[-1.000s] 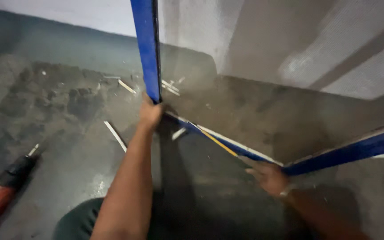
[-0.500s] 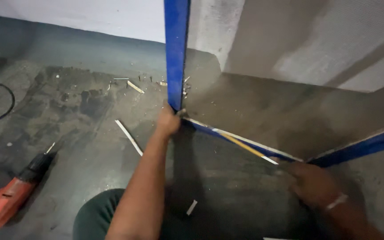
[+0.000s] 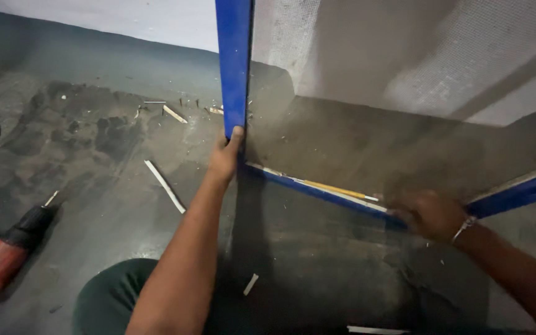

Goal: The person sits on the floor and fits white plastic spline strips into the groove of a blue window screen frame. They use a screwdriver to press the strips into the channel along the frame edges and pull out old or excess strip pieces by hand.

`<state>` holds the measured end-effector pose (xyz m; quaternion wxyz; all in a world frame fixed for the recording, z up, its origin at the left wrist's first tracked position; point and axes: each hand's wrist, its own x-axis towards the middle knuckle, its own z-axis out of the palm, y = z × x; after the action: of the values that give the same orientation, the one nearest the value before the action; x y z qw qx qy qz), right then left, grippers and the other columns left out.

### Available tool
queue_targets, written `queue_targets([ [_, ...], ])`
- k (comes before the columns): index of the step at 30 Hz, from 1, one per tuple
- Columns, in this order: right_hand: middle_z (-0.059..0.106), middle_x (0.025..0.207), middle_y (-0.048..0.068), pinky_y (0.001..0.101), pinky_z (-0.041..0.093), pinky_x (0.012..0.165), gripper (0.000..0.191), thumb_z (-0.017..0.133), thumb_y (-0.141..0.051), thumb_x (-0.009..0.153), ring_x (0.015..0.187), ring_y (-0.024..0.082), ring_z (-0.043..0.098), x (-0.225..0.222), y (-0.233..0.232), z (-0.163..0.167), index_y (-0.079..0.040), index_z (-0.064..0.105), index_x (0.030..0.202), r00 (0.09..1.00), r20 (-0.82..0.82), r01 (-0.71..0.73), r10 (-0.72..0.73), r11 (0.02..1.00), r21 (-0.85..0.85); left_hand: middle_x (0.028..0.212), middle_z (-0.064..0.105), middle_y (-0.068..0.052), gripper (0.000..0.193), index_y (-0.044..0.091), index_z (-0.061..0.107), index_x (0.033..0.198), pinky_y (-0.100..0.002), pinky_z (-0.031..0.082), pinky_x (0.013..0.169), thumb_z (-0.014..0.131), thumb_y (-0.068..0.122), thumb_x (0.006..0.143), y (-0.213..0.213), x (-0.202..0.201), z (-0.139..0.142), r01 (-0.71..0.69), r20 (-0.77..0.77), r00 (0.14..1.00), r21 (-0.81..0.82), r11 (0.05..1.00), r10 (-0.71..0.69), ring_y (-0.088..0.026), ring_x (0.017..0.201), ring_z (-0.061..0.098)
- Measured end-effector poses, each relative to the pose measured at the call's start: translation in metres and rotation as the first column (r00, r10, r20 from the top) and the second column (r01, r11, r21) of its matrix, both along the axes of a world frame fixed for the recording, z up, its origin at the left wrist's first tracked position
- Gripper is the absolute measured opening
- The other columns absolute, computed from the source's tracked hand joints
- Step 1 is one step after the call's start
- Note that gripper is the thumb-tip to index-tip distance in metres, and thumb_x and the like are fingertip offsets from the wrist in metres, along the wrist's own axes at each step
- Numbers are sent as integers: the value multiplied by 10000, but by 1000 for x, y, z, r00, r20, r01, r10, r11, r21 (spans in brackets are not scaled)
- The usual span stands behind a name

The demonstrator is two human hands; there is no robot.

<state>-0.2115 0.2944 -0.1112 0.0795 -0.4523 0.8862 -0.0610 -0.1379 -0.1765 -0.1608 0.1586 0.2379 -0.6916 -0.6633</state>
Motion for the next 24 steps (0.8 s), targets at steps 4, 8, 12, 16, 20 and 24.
queue_targets([
  [4,803,880,118,413,597,786,332,768,-408,888,764,231,748,10,18,-67,-204,809,1147,853,311,384,-418,908,167,1012,677,-18,617,58,646,1247,-314,488,880,559,603,971,0,-1,-12,-12,-38,999,-34,999,10,-146,956,595],
  [8,770,976,116,386,585,636,460,710,-260,830,711,210,713,12,36,-94,-198,669,1284,995,78,72,-69,996,-44,1016,665,-19,613,52,658,1246,-307,484,891,544,601,997,-2,0,-20,8,-76,997,-39,999,-11,-141,966,580],
  [12,763,1031,123,369,579,520,665,643,-122,810,608,222,667,18,37,-92,-184,532,1463,997,71,12,-1,988,-156,951,596,-52,609,35,642,1239,-339,463,797,562,588,998,-2,-1,-22,-1,-23,1000,32,999,2,-174,878,545],
  [16,728,947,136,370,578,541,553,609,-92,893,671,219,690,25,16,-71,-149,573,1442,993,-54,-110,100,963,-245,1025,637,-1,588,84,611,1291,-289,475,844,554,587,991,0,-1,-20,-3,-122,993,-4,1000,3,-116,934,554],
  [20,766,858,117,383,592,597,321,652,-142,837,653,217,740,20,-5,-30,-109,704,1153,988,155,32,-27,999,-34,988,595,-40,572,72,592,1297,-320,471,809,557,563,1006,1,0,-15,12,-106,994,28,1000,-9,-152,898,536],
  [24,750,763,135,476,561,729,212,739,-253,750,707,329,698,12,-5,-2,-116,772,909,996,-12,90,-91,943,319,1027,642,-20,572,91,583,1312,-304,480,856,545,565,994,1,3,-11,-15,-111,994,-54,998,9,-125,942,565],
])
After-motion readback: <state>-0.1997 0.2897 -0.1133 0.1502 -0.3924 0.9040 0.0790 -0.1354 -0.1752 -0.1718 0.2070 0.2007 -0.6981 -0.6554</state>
